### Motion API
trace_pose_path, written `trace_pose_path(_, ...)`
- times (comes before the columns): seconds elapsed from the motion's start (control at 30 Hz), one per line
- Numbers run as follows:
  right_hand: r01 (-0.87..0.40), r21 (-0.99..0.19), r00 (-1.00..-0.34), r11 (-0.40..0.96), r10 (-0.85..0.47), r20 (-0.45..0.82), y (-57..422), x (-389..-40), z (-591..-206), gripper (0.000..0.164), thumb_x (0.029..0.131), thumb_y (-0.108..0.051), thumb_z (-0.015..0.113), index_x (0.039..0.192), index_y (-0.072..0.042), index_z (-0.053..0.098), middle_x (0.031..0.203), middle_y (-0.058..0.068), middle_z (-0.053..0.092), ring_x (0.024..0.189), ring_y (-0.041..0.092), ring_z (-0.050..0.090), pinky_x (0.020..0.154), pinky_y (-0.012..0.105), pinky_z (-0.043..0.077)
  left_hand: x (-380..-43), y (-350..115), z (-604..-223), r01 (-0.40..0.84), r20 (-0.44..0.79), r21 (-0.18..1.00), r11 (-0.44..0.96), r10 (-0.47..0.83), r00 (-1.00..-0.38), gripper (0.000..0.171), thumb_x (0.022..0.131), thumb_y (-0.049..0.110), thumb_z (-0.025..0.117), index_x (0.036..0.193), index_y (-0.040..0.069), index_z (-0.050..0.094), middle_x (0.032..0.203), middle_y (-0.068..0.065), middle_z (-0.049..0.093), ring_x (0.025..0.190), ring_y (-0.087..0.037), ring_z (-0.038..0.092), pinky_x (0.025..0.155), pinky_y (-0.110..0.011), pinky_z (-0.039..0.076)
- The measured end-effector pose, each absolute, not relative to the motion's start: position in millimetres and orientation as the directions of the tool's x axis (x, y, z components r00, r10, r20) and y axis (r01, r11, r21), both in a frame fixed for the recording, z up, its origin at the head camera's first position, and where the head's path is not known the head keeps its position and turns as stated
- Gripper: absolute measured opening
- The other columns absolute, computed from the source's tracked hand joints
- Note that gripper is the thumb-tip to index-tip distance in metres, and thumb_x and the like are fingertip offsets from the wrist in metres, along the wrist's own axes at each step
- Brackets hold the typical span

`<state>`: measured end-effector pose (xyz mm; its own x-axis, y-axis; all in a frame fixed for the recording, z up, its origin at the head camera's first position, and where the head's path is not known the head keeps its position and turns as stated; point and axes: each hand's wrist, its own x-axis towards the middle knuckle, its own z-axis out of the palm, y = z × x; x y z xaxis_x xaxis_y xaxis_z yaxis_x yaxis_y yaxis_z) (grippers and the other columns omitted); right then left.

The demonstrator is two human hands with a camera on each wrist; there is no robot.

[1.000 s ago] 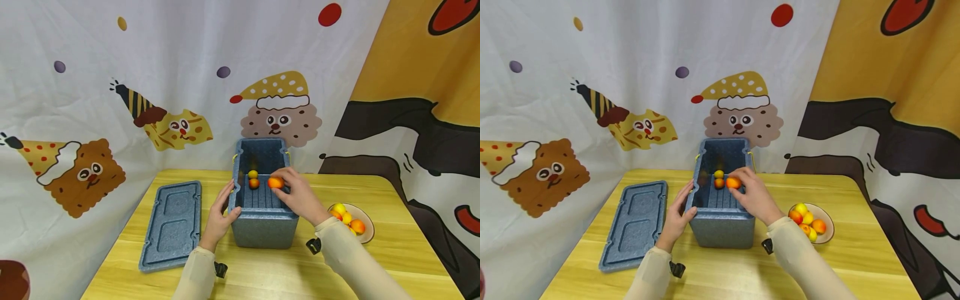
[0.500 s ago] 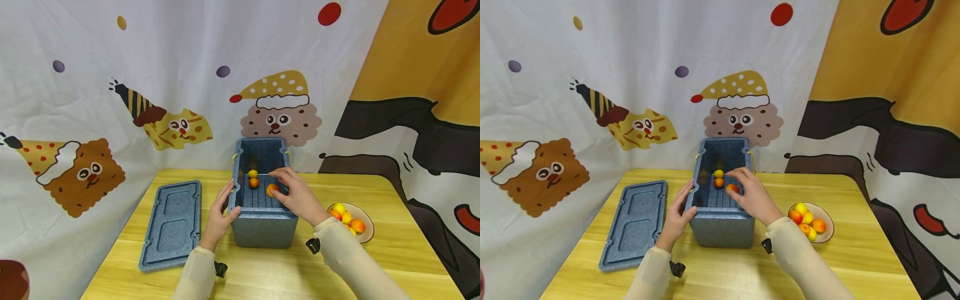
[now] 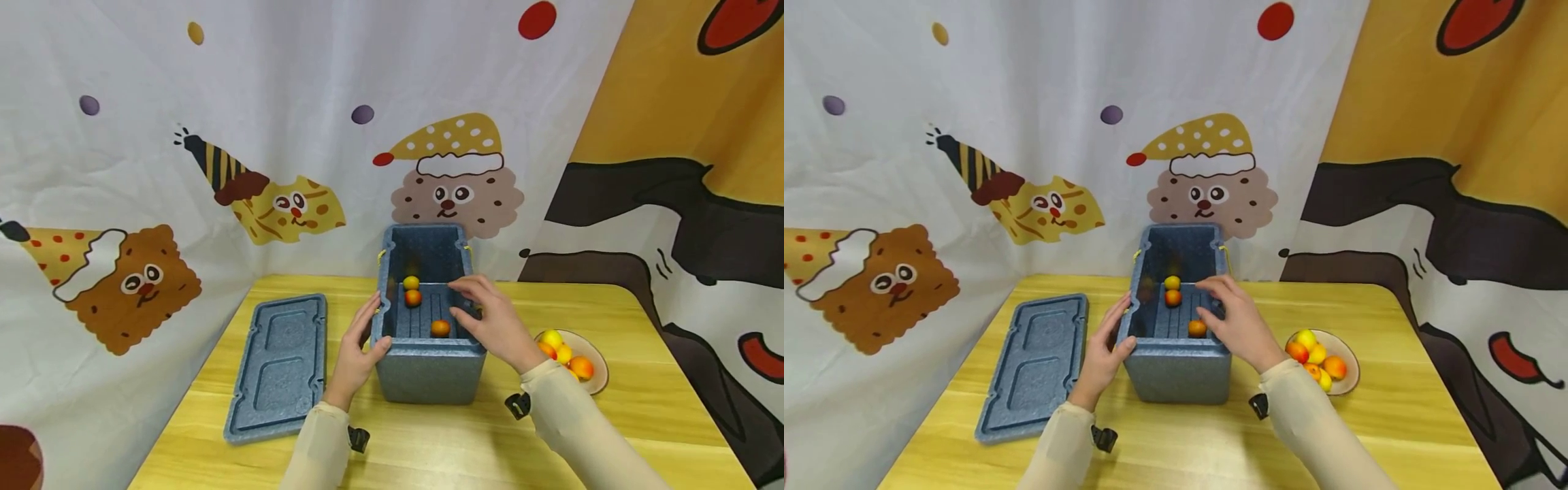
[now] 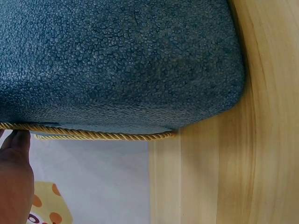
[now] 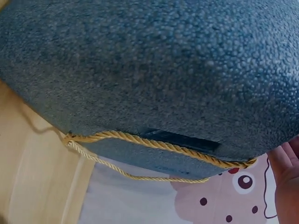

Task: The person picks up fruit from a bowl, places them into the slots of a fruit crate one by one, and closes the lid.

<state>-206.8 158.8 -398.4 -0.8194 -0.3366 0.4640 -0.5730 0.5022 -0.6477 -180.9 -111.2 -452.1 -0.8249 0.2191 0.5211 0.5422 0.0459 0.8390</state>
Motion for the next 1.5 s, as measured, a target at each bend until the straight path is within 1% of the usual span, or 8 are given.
trace_pose_path(0.2,-0.557,-0.687,-0.83,0.467,-0.3,0.47,167.7,-206.8,-400.1,0.042,0.09,-0.004,0.071,0.13,-0.004,0.059,0.127,0.009,0.054,0.116,0.029,0.057,0.098,0.044,0.046,-181.1,-111.2,-452.0,0.527,0.506,0.849,0.042,0.225,-0.833,0.063,0.095,0.008,0.063,0.149,-0.004,0.035,0.156,-0.02,0.027,0.143,-0.032,0.025,0.111,-0.057,0.02)
trace_pose_path(0.4,-0.532,-0.706,-0.844,0.467,-0.224,0.488,185.2,-203.8,-405.0,0.039,0.089,0.002,0.07,0.126,0.001,0.06,0.121,0.009,0.055,0.116,0.029,0.056,0.098,0.042,0.045,-180.1,-112.2,-453.1,0.521,0.498,0.852,0.047,0.231,-0.836,0.063,0.095,0.008,0.062,0.15,-0.004,0.034,0.157,-0.02,0.026,0.143,-0.032,0.025,0.11,-0.058,0.02)
trace_pose_path(0.53,-0.522,-0.72,-0.847,0.458,-0.176,0.502,197.7,-203.0,-409.9,0.037,0.088,0.004,0.069,0.124,-0.001,0.061,0.12,0.008,0.055,0.115,0.028,0.056,0.098,0.04,0.045,-180.7,-112.1,-453.3,0.518,0.495,0.854,0.046,0.23,-0.838,0.063,0.095,0.009,0.063,0.15,-0.003,0.034,0.157,-0.019,0.027,0.143,-0.031,0.025,0.111,-0.058,0.02)
trace_pose_path(0.73,-0.484,-0.705,-0.859,0.519,-0.128,0.496,217.1,-199.0,-421.7,0.035,0.089,0.002,0.069,0.123,-0.002,0.062,0.121,0.007,0.056,0.113,0.027,0.057,0.095,0.037,0.047,-180.5,-111.6,-453.1,0.524,0.499,0.85,0.056,0.234,-0.835,0.063,0.096,0.01,0.063,0.15,-0.004,0.034,0.157,-0.02,0.026,0.143,-0.032,0.024,0.111,-0.058,0.02)
trace_pose_path(1.0,-0.438,-0.683,-0.874,0.585,-0.101,0.475,237.7,-191.5,-440.8,0.031,0.091,0.0,0.068,0.121,-0.001,0.063,0.12,0.009,0.057,0.111,0.03,0.058,0.092,0.043,0.047,-181.0,-110.6,-451.5,0.524,0.502,0.85,0.049,0.227,-0.835,0.063,0.093,0.0,0.061,0.15,-0.005,0.034,0.156,-0.02,0.027,0.143,-0.033,0.025,0.112,-0.053,0.021)
trace_pose_path(1.23,-0.345,-0.709,-0.921,0.616,-0.078,0.381,255.3,-184.1,-455.1,0.03,0.095,-0.011,0.065,0.124,-0.003,0.062,0.121,0.01,0.056,0.112,0.033,0.056,0.094,0.05,0.045,-181.3,-110.9,-451.5,0.532,0.514,0.846,0.027,0.219,-0.829,0.062,0.093,0.001,0.062,0.149,-0.006,0.035,0.155,-0.021,0.028,0.143,-0.033,0.025,0.113,-0.042,0.022)
trace_pose_path(1.37,-0.315,-0.704,-0.934,0.636,-0.078,0.347,264.3,-178.6,-464.2,0.03,0.096,-0.012,0.065,0.124,-0.001,0.061,0.122,0.012,0.056,0.111,0.034,0.056,0.094,0.051,0.045,-181.7,-110.6,-451.9,0.53,0.512,0.848,0.029,0.221,-0.83,0.062,0.093,0.0,0.062,0.149,-0.006,0.035,0.155,-0.021,0.028,0.143,-0.032,0.026,0.113,-0.046,0.021)
trace_pose_path(1.5,-0.31,-0.682,-0.932,0.662,-0.072,0.354,271.1,-173.5,-472.8,0.03,0.094,-0.008,0.066,0.122,0.001,0.062,0.12,0.013,0.057,0.109,0.034,0.056,0.092,0.051,0.045,-181.0,-110.3,-451.4,0.525,0.505,0.851,0.033,0.223,-0.834,0.062,0.095,0.007,0.063,0.149,-0.006,0.035,0.156,-0.021,0.028,0.143,-0.032,0.026,0.112,-0.05,0.02)
